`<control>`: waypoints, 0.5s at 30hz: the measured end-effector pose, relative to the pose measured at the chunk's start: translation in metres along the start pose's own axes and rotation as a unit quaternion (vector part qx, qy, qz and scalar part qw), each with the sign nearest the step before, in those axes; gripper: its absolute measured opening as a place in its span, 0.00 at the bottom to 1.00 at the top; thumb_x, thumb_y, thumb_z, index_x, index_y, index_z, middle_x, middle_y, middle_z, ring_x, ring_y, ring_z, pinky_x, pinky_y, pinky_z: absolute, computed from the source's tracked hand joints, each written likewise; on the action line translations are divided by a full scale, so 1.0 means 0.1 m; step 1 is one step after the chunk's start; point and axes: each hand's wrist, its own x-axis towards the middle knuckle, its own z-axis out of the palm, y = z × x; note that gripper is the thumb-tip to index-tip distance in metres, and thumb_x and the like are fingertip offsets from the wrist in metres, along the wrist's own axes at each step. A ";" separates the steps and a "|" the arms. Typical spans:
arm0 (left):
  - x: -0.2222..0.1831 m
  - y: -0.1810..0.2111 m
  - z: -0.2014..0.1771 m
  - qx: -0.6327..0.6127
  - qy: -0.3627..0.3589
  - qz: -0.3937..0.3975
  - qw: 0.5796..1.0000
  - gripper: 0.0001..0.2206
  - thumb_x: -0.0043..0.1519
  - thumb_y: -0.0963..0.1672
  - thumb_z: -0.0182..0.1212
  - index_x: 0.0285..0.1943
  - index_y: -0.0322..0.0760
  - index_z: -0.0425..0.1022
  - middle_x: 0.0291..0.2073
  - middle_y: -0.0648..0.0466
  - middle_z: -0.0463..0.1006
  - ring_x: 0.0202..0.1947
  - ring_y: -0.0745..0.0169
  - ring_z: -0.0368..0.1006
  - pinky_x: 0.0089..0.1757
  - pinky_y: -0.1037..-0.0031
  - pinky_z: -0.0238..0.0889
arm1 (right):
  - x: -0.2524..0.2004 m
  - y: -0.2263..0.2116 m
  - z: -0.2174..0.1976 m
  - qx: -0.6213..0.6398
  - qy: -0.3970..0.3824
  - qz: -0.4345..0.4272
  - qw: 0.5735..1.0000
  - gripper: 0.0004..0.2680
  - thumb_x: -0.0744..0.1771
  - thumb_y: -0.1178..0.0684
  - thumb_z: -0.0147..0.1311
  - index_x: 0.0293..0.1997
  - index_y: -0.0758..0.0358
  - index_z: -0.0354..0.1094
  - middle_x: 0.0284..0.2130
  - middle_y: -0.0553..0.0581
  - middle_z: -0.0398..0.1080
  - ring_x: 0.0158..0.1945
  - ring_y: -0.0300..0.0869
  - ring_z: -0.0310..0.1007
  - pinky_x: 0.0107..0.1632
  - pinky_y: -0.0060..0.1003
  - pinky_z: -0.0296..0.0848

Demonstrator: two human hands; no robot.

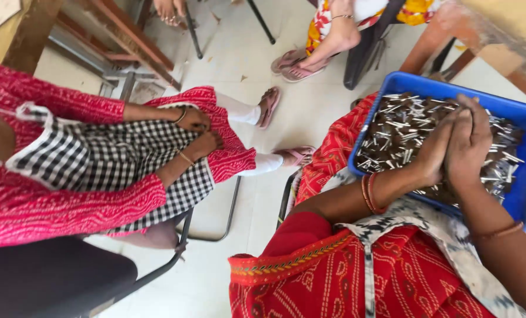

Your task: Sorting and inspecting small metal components from a blue bin.

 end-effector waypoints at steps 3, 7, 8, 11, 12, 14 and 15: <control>0.02 -0.20 -0.16 -0.019 0.020 -0.074 0.997 0.26 0.76 0.53 0.41 0.78 0.38 0.57 0.71 0.53 0.65 0.68 0.62 0.58 0.65 0.68 0.51 | 0.08 0.31 -0.09 -0.039 0.018 0.082 0.996 0.12 0.73 0.56 0.43 0.63 0.68 0.67 0.55 0.64 0.72 0.56 0.50 0.69 0.63 0.42 0.67; 0.07 0.16 -0.28 0.009 -0.090 0.055 0.994 0.28 0.76 0.54 0.38 0.80 0.36 0.54 0.73 0.49 0.62 0.71 0.59 0.59 0.69 0.69 0.49 | -0.28 0.19 0.23 -0.128 -0.016 0.025 0.991 0.15 0.72 0.53 0.46 0.67 0.66 0.60 0.65 0.75 0.60 0.74 0.62 0.51 0.74 0.46 0.47; 0.02 0.28 -0.17 0.038 -0.079 0.054 0.995 0.28 0.75 0.54 0.37 0.81 0.37 0.51 0.76 0.50 0.58 0.74 0.59 0.54 0.70 0.71 0.46 | -0.18 0.10 0.22 -0.094 -0.021 0.010 0.995 0.15 0.72 0.53 0.45 0.66 0.65 0.61 0.64 0.73 0.63 0.73 0.61 0.56 0.74 0.46 0.49; -0.12 0.40 -0.09 0.014 -0.051 -0.027 0.998 0.29 0.74 0.54 0.37 0.82 0.38 0.48 0.78 0.50 0.52 0.77 0.55 0.48 0.70 0.69 0.44 | -0.07 0.16 0.21 -0.081 -0.003 0.002 0.997 0.13 0.72 0.53 0.42 0.64 0.61 0.65 0.61 0.69 0.68 0.70 0.60 0.62 0.73 0.46 0.55; -0.13 0.41 -0.08 -0.042 -0.029 -0.090 0.995 0.29 0.75 0.54 0.38 0.82 0.38 0.48 0.78 0.48 0.50 0.76 0.52 0.45 0.69 0.65 0.45 | -0.01 0.23 0.21 -0.101 0.005 -0.003 0.995 0.13 0.71 0.54 0.42 0.62 0.60 0.67 0.60 0.68 0.70 0.68 0.59 0.65 0.72 0.46 0.59; -0.05 0.52 -0.12 -0.046 -0.043 -0.050 0.997 0.30 0.73 0.55 0.36 0.82 0.41 0.48 0.78 0.50 0.51 0.75 0.53 0.47 0.67 0.64 0.46 | -0.13 -0.03 0.28 -0.112 0.003 -0.027 0.993 0.13 0.71 0.55 0.42 0.62 0.62 0.66 0.59 0.70 0.69 0.67 0.61 0.64 0.70 0.48 0.57; -0.01 0.60 -0.16 -0.052 -0.050 -0.005 0.997 0.31 0.71 0.56 0.34 0.81 0.44 0.47 0.78 0.51 0.52 0.75 0.54 0.50 0.65 0.62 0.48 | -0.20 -0.17 0.34 -0.119 -0.007 -0.051 0.992 0.12 0.71 0.55 0.43 0.62 0.64 0.65 0.59 0.72 0.68 0.66 0.63 0.63 0.69 0.51 0.56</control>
